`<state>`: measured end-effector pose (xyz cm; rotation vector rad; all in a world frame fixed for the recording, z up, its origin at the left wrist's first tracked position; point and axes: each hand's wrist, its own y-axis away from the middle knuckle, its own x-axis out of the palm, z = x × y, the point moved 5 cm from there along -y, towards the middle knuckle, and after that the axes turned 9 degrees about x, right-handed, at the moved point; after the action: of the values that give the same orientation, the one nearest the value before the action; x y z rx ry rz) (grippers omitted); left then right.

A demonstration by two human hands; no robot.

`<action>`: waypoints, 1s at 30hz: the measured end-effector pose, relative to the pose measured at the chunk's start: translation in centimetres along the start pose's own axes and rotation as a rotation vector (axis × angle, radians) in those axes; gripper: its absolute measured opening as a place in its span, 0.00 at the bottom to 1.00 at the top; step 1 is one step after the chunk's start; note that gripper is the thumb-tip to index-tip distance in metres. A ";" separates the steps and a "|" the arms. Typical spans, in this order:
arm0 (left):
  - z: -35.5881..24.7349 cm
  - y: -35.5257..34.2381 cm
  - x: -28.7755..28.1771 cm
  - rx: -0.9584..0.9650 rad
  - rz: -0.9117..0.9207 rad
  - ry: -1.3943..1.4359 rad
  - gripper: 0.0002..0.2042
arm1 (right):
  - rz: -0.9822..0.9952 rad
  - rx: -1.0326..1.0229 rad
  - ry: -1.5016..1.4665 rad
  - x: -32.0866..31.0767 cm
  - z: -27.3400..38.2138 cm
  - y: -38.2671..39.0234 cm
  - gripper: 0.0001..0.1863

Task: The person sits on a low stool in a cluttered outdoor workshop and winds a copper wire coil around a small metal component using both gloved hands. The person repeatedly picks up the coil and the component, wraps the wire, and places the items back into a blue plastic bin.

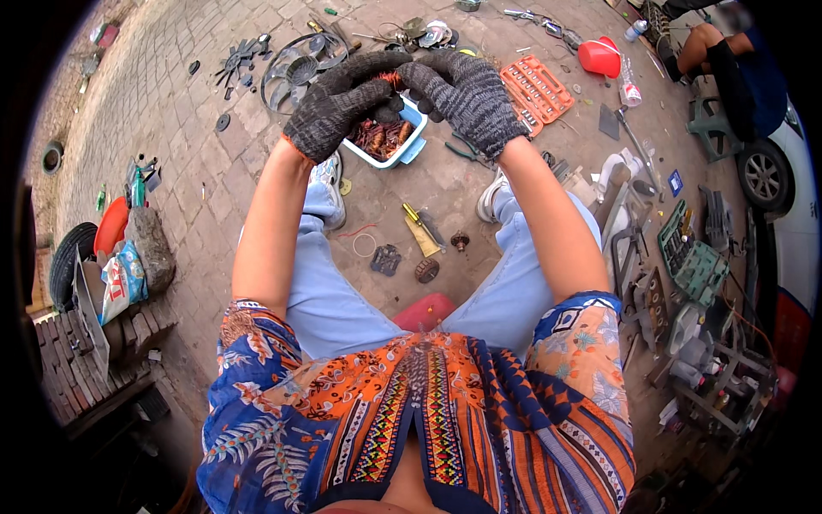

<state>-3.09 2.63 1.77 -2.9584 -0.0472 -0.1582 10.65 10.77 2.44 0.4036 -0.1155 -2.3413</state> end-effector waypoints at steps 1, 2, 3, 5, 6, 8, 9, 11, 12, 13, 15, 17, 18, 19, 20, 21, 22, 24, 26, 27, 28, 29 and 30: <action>0.0 -0.1 0.0 0.010 -0.009 -0.007 0.22 | 0.001 0.005 -0.083 0.0 -0.2 -0.1 0.15; -0.3 -0.1 -0.1 0.036 -0.024 -0.014 0.23 | -0.011 -0.032 -0.168 -0.1 -0.5 -0.7 0.18; -0.7 -0.1 0.0 0.062 -0.039 -0.020 0.24 | -0.027 0.006 -0.248 -0.4 -0.9 -0.9 0.18; -1.1 -0.3 0.0 0.102 -0.062 -0.027 0.25 | -0.057 0.079 -0.400 -0.9 -1.4 -1.2 0.19; -0.9 -0.4 0.1 0.112 -0.070 -0.030 0.26 | -0.059 0.130 -0.467 -0.9 -1.6 -1.2 0.18; -0.3 -0.6 0.2 0.144 -0.093 -0.019 0.26 | -0.029 0.193 -0.583 -0.8 -2.1 -1.4 0.17; -0.1 -0.8 0.3 0.150 -0.116 -0.058 0.25 | -0.012 0.226 -0.641 -0.7 -2.2 -1.5 0.16; 0.3 -0.8 0.4 0.154 -0.165 -0.133 0.24 | -0.009 0.250 -0.682 -0.4 -2.3 -1.4 0.16; 0.4 -0.8 0.2 0.150 -0.217 -0.201 0.19 | 0.023 0.243 -0.718 -0.3 -2.3 -1.4 0.16; 0.4 -0.8 0.1 0.128 -0.240 -0.139 0.18 | 0.051 0.237 -0.755 -0.2 -2.3 -1.4 0.16; 0.2 -0.8 0.1 0.084 -0.285 -0.016 0.16 | 0.083 0.277 -0.794 -0.1 -2.0 -1.1 0.16; -0.1 -0.7 -0.4 0.131 -0.318 -0.039 0.13 | 0.134 0.280 -0.845 0.0 -1.7 -1.1 0.17; -0.2 -0.6 -0.6 0.119 -0.345 -0.061 0.13 | 0.166 0.266 -0.875 -0.1 -1.7 -1.1 0.17; -0.4 -0.5 -0.8 0.107 -0.371 -0.082 0.13 | 0.197 0.250 -0.905 -0.1 -1.6 -1.1 0.17; -0.6 -0.5 -0.9 0.129 -0.365 -0.092 0.13 | 0.185 0.256 -0.940 -0.1 -1.6 -1.1 0.17; -0.9 -0.6 -0.9 0.151 -0.358 -0.103 0.14 | 0.174 0.262 -0.975 -0.2 -1.6 -1.1 0.17; -1.1 -0.6 -0.9 0.172 -0.353 -0.112 0.14 | 0.162 0.270 -1.010 -0.2 -1.7 -1.1 0.17; -1.9 -0.9 -0.1 0.326 -0.362 -0.090 0.16 | 0.153 0.273 -0.990 -0.3 -2.1 -1.4 0.16; -2.2 -1.0 0.4 0.396 -0.341 -0.095 0.16 | 0.131 0.282 -0.939 -0.1 -2.2 -1.4 0.16; -2.1 -1.0 0.6 0.390 -0.316 -0.111 0.16 | 0.114 0.290 -0.898 0.0 -2.1 -1.2 0.15; -2.0 -1.0 0.7 0.385 -0.291 -0.126 0.17 | 0.096 0.296 -0.857 0.1 -2.1 -1.1 0.15; -1.8 -1.0 0.7 0.343 -0.288 -0.109 0.16 | 0.104 0.295 -0.851 0.0 -2.1 -1.1 0.15; -1.6 -0.9 0.5 0.301 -0.286 -0.092 0.16 | 0.112 0.293 -0.846 -0.1 -2.2 -1.1 0.14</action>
<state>-2.77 3.25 3.55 -2.6418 -0.4649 -0.0458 10.68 11.76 0.21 -0.4710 -0.8588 -2.2344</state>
